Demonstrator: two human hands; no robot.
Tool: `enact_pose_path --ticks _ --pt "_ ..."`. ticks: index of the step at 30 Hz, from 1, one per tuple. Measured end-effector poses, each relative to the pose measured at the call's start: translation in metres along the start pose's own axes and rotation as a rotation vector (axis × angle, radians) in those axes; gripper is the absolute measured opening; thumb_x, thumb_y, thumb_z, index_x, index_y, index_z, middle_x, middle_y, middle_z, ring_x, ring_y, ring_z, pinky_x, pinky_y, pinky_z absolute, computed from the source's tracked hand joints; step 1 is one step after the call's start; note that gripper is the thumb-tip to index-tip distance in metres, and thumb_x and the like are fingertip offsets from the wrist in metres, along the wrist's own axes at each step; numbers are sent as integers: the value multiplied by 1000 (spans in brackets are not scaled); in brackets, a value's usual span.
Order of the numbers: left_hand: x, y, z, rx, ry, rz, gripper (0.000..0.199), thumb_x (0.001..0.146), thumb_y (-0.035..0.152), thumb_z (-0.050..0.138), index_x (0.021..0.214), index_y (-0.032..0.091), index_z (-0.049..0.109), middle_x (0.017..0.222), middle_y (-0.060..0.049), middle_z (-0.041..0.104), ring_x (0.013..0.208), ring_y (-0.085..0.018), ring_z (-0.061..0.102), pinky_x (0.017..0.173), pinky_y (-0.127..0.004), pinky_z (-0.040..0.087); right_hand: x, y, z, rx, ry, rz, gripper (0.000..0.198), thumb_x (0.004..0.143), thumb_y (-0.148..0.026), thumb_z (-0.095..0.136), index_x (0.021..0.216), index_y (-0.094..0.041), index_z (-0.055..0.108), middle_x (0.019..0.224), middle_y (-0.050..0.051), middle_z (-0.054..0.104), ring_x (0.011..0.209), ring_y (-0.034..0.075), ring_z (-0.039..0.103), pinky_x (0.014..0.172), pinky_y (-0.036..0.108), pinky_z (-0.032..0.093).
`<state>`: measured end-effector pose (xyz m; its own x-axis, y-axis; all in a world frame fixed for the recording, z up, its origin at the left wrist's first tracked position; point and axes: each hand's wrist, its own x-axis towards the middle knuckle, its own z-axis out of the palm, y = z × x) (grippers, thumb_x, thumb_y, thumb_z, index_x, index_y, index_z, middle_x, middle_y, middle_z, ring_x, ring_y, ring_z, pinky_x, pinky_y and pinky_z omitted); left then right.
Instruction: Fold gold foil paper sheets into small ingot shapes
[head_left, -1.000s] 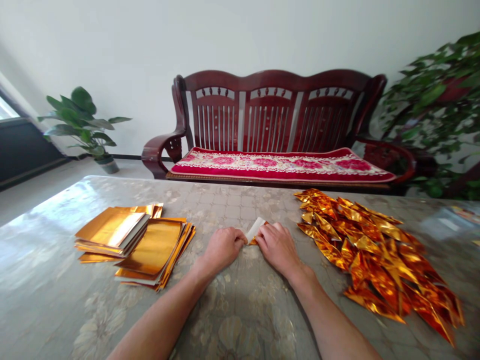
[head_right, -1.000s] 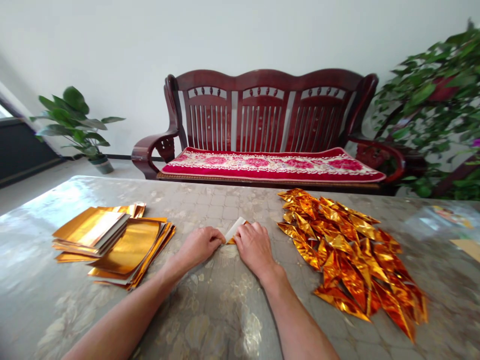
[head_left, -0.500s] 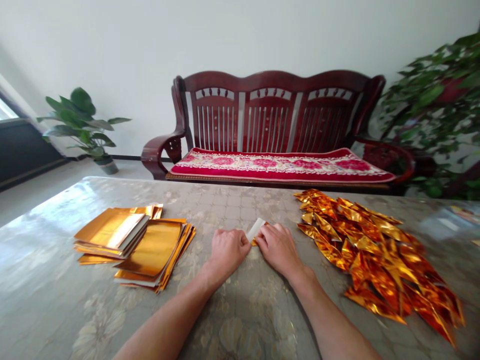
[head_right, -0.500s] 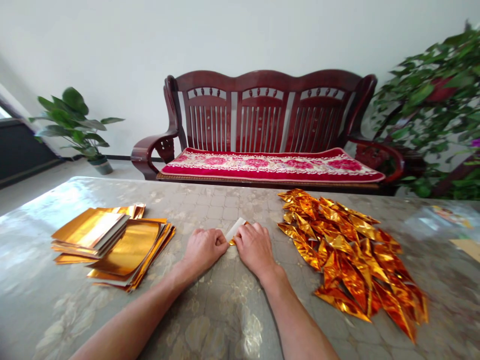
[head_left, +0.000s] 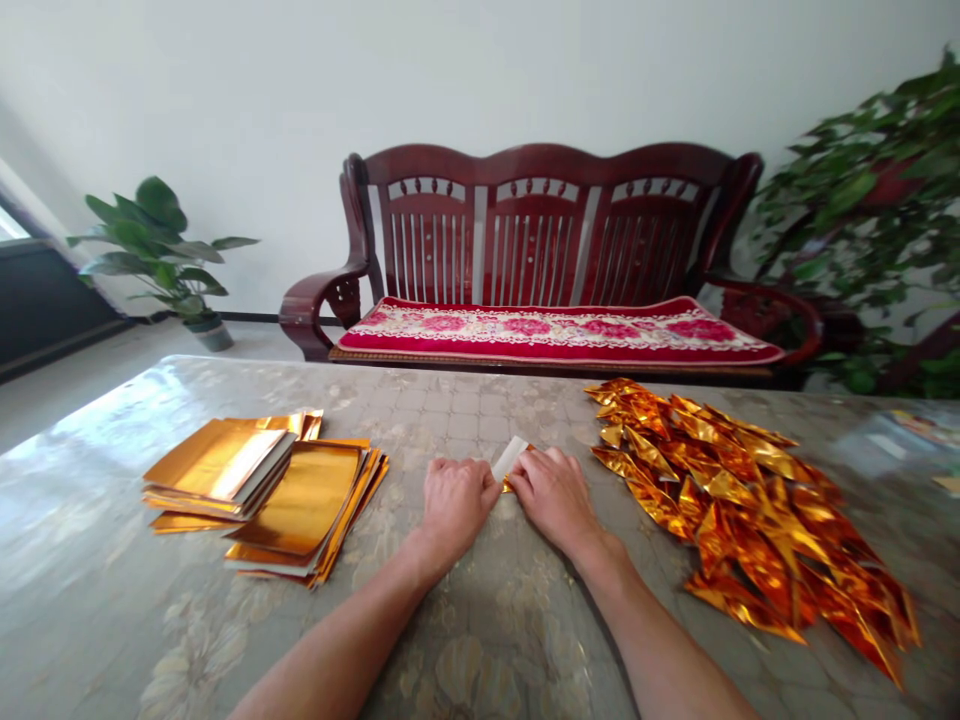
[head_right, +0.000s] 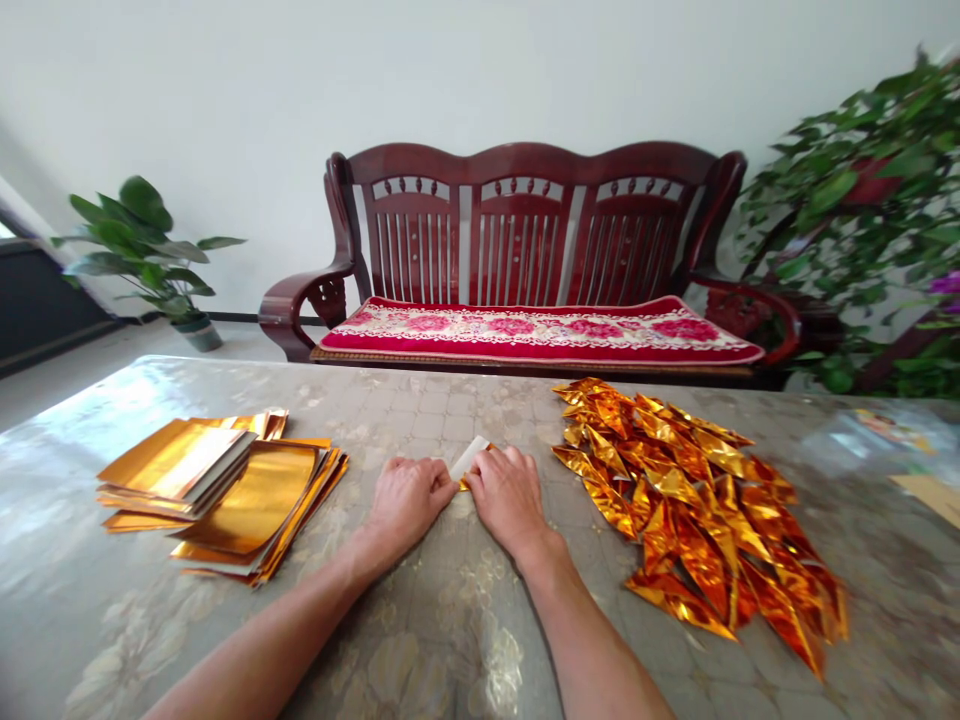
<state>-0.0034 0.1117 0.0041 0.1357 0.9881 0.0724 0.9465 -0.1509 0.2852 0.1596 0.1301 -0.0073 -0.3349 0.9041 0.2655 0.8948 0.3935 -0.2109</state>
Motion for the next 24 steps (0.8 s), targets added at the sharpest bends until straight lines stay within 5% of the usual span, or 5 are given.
enact_pose_path --ticks 7,12,24 --pt "-4 -1 6 -52 76 54 14 91 35 59 99 30 69 108 -3 65 102 -22 57 89 -35 38 -2 6 4 -50 49 109 20 91 -43 61 93 -23 59 96 5 65 90 24 51 75 34 31" --pt "-5 -1 12 -49 111 136 26 93 29 58 113 41 68 135 -1 54 120 -25 49 100 -42 37 -6 4 6 -107 77 194 32 90 -53 59 98 -22 60 99 6 62 92 25 50 77 35 32" --pt "-18 0 17 79 144 277 31 94 25 55 121 36 66 135 -5 59 129 -31 47 104 -53 39 -14 11 1 -101 42 248 19 88 -41 62 100 -26 61 102 5 60 98 26 48 82 36 31"
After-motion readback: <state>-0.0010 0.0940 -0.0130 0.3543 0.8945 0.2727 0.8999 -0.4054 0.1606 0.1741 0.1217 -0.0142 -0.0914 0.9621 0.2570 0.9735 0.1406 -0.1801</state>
